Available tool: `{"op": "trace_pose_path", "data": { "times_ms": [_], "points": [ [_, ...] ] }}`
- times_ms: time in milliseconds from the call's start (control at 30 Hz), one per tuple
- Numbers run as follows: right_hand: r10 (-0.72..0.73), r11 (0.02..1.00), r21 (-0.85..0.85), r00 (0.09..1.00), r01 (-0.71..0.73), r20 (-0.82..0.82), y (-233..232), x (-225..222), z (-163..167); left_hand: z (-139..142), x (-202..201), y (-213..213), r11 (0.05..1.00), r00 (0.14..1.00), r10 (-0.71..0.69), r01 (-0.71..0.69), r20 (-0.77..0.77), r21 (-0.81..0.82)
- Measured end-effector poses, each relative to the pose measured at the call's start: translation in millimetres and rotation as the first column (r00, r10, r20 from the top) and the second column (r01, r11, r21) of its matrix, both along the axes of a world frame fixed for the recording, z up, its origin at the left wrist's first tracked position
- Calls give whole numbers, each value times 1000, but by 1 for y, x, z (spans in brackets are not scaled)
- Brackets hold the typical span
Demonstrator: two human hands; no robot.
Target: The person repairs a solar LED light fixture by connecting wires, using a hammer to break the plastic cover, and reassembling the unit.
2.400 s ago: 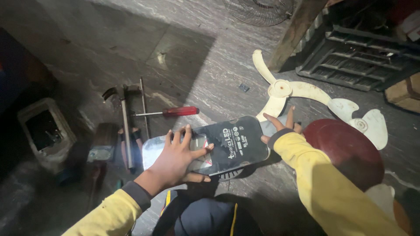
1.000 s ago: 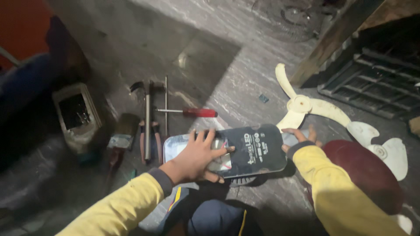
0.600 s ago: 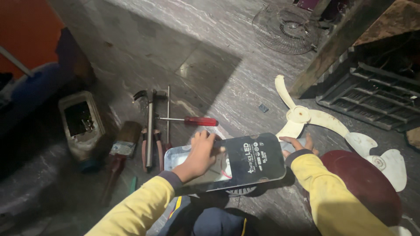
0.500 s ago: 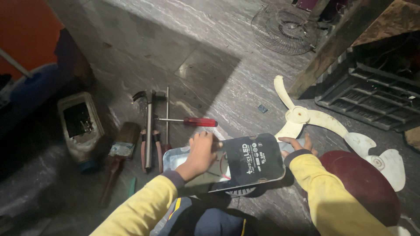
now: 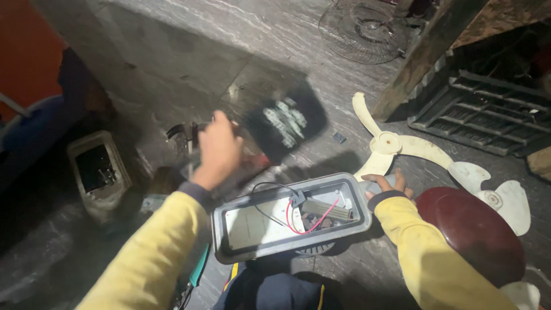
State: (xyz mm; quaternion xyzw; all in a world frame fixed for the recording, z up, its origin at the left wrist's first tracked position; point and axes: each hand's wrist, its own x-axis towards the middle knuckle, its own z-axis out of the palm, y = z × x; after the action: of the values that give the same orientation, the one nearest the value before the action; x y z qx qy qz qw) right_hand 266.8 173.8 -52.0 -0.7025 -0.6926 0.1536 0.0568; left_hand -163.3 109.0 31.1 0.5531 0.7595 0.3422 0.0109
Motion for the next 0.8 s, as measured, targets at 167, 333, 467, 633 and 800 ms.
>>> {"op": "trace_pose_path", "data": {
  "times_ms": [167, 333, 467, 633, 800],
  "points": [
    [-37, 999, -11, 996, 38, 82, -10, -9, 11, -26, -66, -5, 995, 997, -11, 19, -75, 99],
    [-168, 984, 83, 980, 160, 102, -23, -10, -6, -61, -66, -20, 1000, 996, -6, 4, -87, -26],
    [-205, 945, 288, 966, 153, 160, -30, -16, -25, -66, -57, -8, 942, 968, 3, -87, -250, -325],
    [122, 823, 500, 943, -270, 310, -30, -57, -33, -74, -42, 14, 825, 945, -102, -93, -309, -557],
    [509, 726, 419, 836, -545, 205, -39, -68, -34, -81, -42, 16, 718, 966, -133, -61, -223, -694]
  ]
}}
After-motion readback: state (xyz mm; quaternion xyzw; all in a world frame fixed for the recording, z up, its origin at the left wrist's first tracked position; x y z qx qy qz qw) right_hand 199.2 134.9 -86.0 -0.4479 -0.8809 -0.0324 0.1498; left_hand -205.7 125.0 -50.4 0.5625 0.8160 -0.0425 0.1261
